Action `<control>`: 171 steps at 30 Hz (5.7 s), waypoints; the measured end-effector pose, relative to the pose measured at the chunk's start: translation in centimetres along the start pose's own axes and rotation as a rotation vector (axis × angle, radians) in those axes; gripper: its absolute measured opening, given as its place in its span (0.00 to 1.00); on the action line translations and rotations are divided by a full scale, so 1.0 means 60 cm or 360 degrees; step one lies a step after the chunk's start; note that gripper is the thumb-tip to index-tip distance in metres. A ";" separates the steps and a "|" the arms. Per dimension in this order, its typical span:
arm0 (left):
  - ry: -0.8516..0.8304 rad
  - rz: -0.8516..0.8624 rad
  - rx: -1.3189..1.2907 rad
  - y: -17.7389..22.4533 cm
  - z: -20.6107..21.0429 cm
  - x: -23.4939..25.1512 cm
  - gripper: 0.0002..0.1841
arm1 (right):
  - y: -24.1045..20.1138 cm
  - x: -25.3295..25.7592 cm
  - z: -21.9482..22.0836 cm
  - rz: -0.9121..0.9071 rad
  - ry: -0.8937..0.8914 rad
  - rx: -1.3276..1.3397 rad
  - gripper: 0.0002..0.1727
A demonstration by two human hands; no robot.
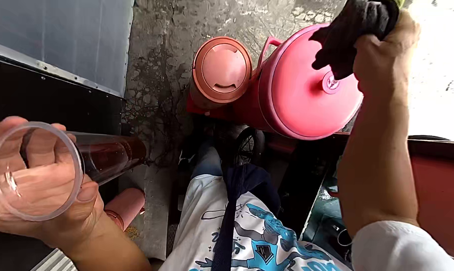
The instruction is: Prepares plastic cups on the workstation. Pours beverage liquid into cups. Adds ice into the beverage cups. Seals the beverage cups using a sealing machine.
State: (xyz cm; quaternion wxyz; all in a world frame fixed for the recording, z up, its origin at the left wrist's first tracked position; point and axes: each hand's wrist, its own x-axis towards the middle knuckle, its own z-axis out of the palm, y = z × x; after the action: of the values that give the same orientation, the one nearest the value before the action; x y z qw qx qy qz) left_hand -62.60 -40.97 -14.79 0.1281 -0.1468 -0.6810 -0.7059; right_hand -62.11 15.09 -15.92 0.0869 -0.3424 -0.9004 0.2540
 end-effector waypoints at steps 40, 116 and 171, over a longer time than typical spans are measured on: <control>-0.0441 0.0220 -0.0224 -0.098 0.267 0.173 0.69 | 0.014 0.149 -0.190 -0.0008 -0.0065 0.0039 0.35; -0.1396 -0.0051 0.0471 -0.350 0.797 -0.053 0.62 | 0.257 -0.006 -0.067 0.0358 -0.0848 -0.0150 0.25; -0.1316 -0.0241 0.0338 -0.354 0.757 -0.024 0.70 | 0.301 0.003 0.003 0.0486 -0.0465 0.0442 0.25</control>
State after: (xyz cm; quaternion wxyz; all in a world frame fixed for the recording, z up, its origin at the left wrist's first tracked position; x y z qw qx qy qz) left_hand -67.89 5.22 -33.65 -0.1931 -0.3529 -0.7527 -0.5212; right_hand -52.00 26.63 -25.40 -0.0372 -0.4189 -0.7978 0.4321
